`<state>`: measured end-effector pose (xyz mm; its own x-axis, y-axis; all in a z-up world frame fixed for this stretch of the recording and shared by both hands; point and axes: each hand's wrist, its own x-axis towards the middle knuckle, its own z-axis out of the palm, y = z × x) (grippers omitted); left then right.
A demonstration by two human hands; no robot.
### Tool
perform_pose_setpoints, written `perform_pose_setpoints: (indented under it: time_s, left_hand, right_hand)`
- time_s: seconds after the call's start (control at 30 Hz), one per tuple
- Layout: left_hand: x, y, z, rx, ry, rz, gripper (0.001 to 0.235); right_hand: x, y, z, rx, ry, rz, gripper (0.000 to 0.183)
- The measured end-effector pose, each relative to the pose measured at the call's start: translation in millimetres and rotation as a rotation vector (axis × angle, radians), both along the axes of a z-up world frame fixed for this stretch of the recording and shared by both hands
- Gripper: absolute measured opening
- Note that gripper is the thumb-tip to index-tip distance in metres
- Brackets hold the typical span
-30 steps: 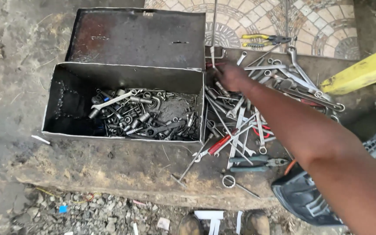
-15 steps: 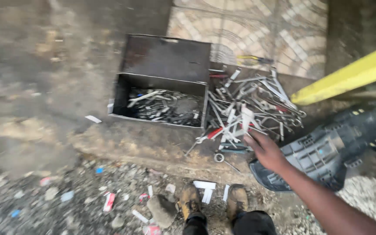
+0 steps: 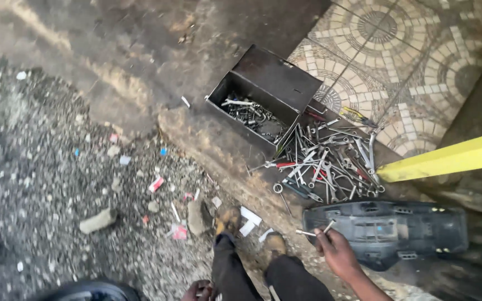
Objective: The person works on the rear section of a motorcycle, manipulating the frame and fuel tank area. They walk to a nearby toolbox to retrieve a wrench and return to the motorcycle to tighten bolts on the frame.
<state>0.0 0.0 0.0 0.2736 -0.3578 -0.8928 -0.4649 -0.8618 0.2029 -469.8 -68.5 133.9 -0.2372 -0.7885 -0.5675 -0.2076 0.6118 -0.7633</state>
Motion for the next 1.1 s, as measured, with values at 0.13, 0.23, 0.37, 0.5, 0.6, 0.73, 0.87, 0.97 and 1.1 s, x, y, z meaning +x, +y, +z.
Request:
perform_pose_setpoints:
  time_s: [0.13,0.23,0.37,0.5,0.6,0.73,0.87,0.97,1.1]
  left_hand:
    - [-31.8,65.9,48.9,-0.011,-0.256,-0.188,0.058]
    - [-41.6,84.8,91.8,-0.107,-0.166,-0.077,0.040]
    - [-51.9,116.8,120.6,-0.085,-0.185,-0.020,0.055]
    - [-79.0,122.4,190.5,-0.254,-0.113,0.099,0.052]
    - [-96.8,136.6,213.5,-0.160,-0.118,0.178,0.044]
    - [-119.4,206.8,191.4,-0.290,-0.090,0.266,0.046]
    - [-132.3,294.0,140.6,-0.318,-0.095,0.418,0.042]
    - [-156.3,374.4,105.8,-0.168,-0.114,0.447,0.055]
    - [-173.4,468.0,45.6,0.189,-0.024,0.475,0.064]
  right_hand:
    - [-36.3,27.2,24.5,0.210,0.085,0.088,0.031]
    - [-60.6,25.9,14.3,0.384,0.175,0.082,0.033]
    - [-81.0,10.2,-2.2,0.209,0.336,0.284,0.043]
    - [-28.0,-29.8,86.8,0.156,0.272,0.474,0.029]
    - [-11.5,-35.4,75.6,0.112,0.270,0.552,0.029]
    - [8.7,-14.1,35.0,0.020,0.211,0.689,0.031]
    - [17.2,16.6,10.6,0.047,0.316,0.814,0.023]
    - [9.3,52.5,13.8,0.014,0.409,0.903,0.019]
    - [6.5,91.2,30.8,-0.024,0.446,0.976,0.021]
